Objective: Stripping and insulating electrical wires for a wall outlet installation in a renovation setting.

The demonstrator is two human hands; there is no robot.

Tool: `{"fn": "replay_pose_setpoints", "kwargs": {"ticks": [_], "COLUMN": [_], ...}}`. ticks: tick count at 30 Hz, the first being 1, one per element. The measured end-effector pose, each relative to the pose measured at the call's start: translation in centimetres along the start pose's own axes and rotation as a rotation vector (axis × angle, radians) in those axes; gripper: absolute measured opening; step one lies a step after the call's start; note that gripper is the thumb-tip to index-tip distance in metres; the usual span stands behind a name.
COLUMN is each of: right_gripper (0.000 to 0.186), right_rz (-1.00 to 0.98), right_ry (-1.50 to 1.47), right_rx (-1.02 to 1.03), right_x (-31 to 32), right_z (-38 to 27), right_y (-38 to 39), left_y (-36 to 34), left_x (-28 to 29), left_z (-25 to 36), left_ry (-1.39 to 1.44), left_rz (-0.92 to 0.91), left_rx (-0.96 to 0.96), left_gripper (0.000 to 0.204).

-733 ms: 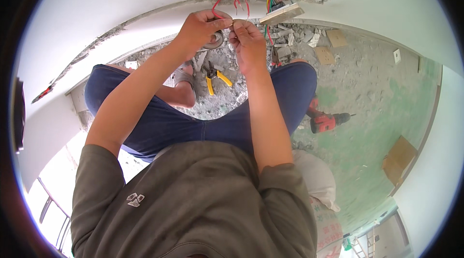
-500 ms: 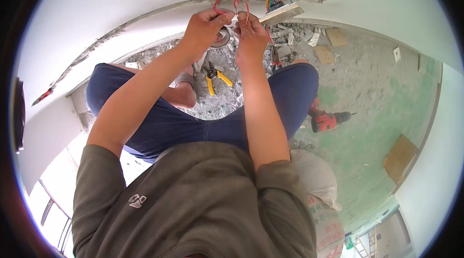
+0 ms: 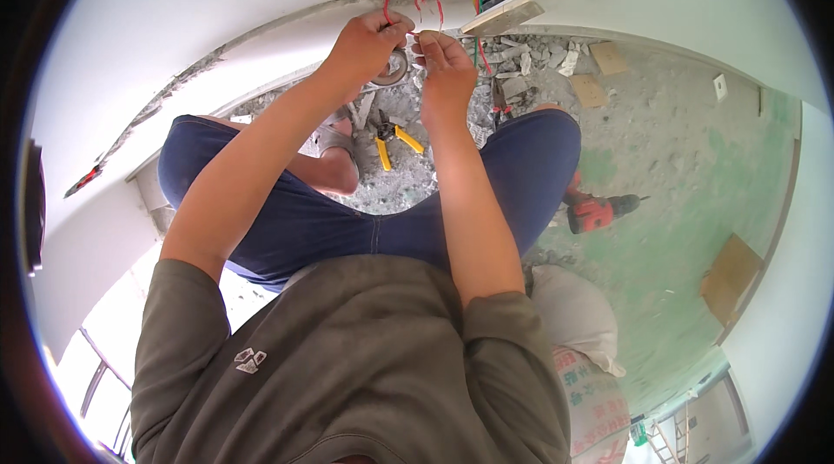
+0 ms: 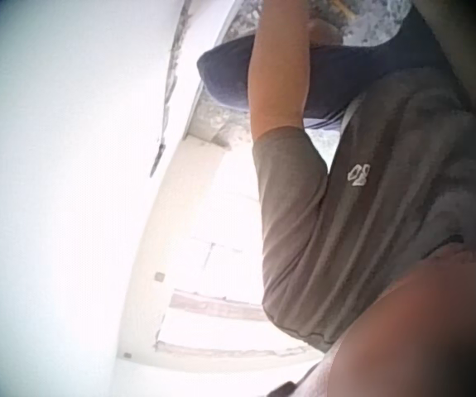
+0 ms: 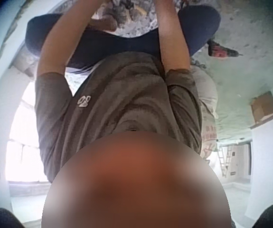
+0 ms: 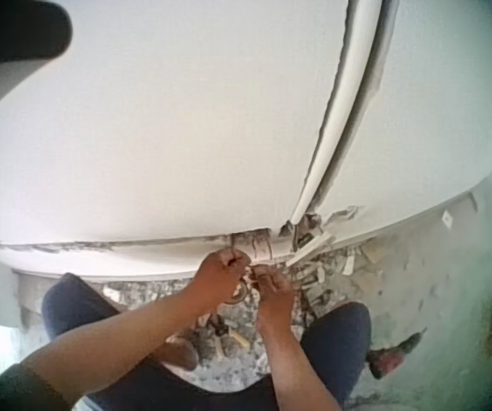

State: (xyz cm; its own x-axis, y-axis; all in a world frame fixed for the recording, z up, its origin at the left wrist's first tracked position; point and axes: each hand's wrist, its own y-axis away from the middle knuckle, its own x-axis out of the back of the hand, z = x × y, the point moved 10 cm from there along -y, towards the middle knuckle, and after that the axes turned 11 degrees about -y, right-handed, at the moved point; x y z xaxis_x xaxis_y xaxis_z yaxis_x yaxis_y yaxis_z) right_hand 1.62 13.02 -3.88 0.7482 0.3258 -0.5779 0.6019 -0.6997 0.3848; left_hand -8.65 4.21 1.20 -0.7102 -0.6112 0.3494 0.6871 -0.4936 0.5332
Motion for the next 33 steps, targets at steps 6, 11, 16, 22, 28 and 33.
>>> {"fn": "replay_pose_setpoints", "kwargs": {"ticks": [6, 11, 16, 22, 28, 33], "right_gripper": [0.013, 0.013, 0.016, 0.019, 0.017, 0.016], "right_rz": [-0.014, 0.047, 0.028, -0.008, -0.038, 0.000], "right_ry": [-0.160, -0.378, -0.264, -0.314, -0.296, -0.339], "right_rx": [-0.127, -0.239, -0.089, -0.051, -0.069, -0.102], "right_x": [0.1, 0.3, -0.4, -1.8, -1.2, -1.6], "right_z": [0.2, 0.5, -0.1, 0.2, 0.2, 0.7], "right_y": [2.4, 2.7, 0.1, -1.5, -2.1, -1.6], "left_y": [0.7, 1.5, 0.5, 0.3, 1.1, 0.0], "left_x": [0.3, -0.3, 0.3, 0.2, -0.8, -0.9], "left_z": [-0.7, 0.0, 0.0, -0.6, 0.2, -0.7], "left_ry": [0.128, 0.256, 0.188, 0.282, 0.285, 0.415], "left_rz": [-0.030, -0.065, -0.019, 0.026, 0.031, -0.013], "left_rx": [0.055, 0.021, -0.066, -0.016, -0.011, -0.015], "left_gripper": [0.016, 0.015, 0.014, 0.022, 0.029, 0.029]}}
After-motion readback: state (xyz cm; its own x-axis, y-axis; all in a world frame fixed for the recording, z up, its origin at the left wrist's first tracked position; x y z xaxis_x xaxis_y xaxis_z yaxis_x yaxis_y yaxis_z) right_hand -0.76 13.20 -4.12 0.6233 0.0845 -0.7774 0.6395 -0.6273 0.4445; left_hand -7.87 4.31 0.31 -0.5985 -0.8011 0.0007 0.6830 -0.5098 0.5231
